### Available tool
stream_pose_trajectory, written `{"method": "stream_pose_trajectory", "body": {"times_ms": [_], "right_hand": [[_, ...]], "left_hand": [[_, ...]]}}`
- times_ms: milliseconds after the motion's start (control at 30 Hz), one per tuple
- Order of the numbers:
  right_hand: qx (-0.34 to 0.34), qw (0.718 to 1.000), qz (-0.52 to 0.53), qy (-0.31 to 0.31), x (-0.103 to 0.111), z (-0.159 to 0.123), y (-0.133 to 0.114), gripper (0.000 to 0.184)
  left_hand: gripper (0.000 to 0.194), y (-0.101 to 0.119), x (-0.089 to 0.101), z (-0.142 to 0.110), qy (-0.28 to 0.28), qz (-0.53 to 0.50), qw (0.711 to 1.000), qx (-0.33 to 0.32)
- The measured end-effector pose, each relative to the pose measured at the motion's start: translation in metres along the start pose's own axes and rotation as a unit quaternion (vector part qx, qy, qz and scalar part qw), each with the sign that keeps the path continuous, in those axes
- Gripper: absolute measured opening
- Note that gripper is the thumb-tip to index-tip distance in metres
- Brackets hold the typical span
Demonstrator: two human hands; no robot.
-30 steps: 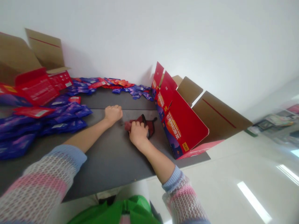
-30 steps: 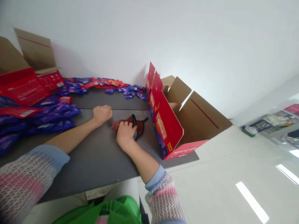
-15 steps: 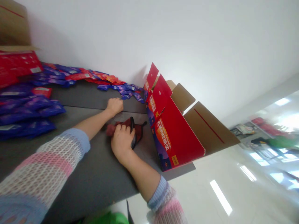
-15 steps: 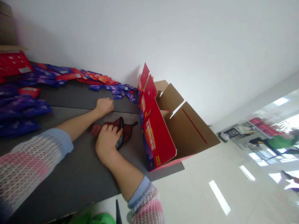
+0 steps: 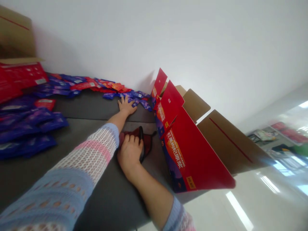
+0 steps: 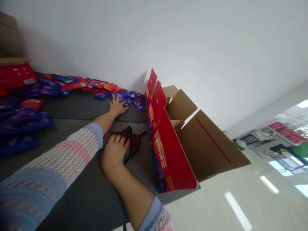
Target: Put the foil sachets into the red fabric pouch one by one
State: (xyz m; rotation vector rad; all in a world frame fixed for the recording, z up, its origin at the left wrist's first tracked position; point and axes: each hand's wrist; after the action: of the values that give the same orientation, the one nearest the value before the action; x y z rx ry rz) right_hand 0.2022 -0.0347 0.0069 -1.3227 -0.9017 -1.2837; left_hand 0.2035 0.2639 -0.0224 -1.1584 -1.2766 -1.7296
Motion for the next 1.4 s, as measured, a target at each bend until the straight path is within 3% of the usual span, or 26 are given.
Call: {"method": "stream_pose_trajectory", "body": {"times_ms": [200, 367, 633, 867, 1067, 1133, 1267, 1400], "right_hand": [[0.013, 1.000, 0.008, -0.008, 0.001, 0.000, 0.004, 0.039], [0.031, 0.999, 0.001, -0.013, 0.006, 0.000, 0.009, 0.037], [0.043, 0.998, -0.005, 0.039, 0.003, 0.001, 0.011, 0.033], [0.009, 0.999, 0.010, 0.047, 0.000, -0.001, 0.003, 0.034], [0.002, 0.998, 0.029, 0.057, 0.003, -0.005, 0.007, 0.034], [-0.008, 0.997, 0.055, 0.050, 0.005, -0.002, 0.013, 0.032], [-0.054, 0.986, 0.139, 0.072, 0.008, 0.007, 0.026, 0.030], [-0.047, 0.972, 0.201, 0.114, 0.004, 0.017, 0.037, 0.034]], "left_hand": [[0.070, -0.014, 0.006, -0.006, 0.019, 0.018, 1.000, 0.006], [0.056, -0.038, 0.019, -0.027, 0.005, 0.051, 0.999, -0.011], [0.048, -0.076, 0.041, -0.104, -0.028, 0.062, 0.996, -0.051], [0.054, -0.084, 0.047, -0.174, -0.005, 0.073, 0.994, -0.084], [0.059, -0.090, 0.054, -0.227, -0.042, 0.031, 0.990, -0.130], [0.061, -0.093, 0.056, -0.242, -0.031, 0.028, 0.983, -0.177], [0.052, -0.099, 0.059, -0.259, -0.007, 0.026, 0.982, -0.189], [0.039, -0.093, 0.061, -0.269, 0.009, 0.055, 0.979, -0.197]]}}
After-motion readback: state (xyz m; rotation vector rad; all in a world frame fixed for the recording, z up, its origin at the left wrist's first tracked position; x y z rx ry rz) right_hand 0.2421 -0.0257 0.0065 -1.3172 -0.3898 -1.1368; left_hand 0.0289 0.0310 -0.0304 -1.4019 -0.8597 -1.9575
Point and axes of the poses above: each hand's wrist, its own z-axis towards the middle knuckle, its own x-axis out of the back of the hand, y = z × x
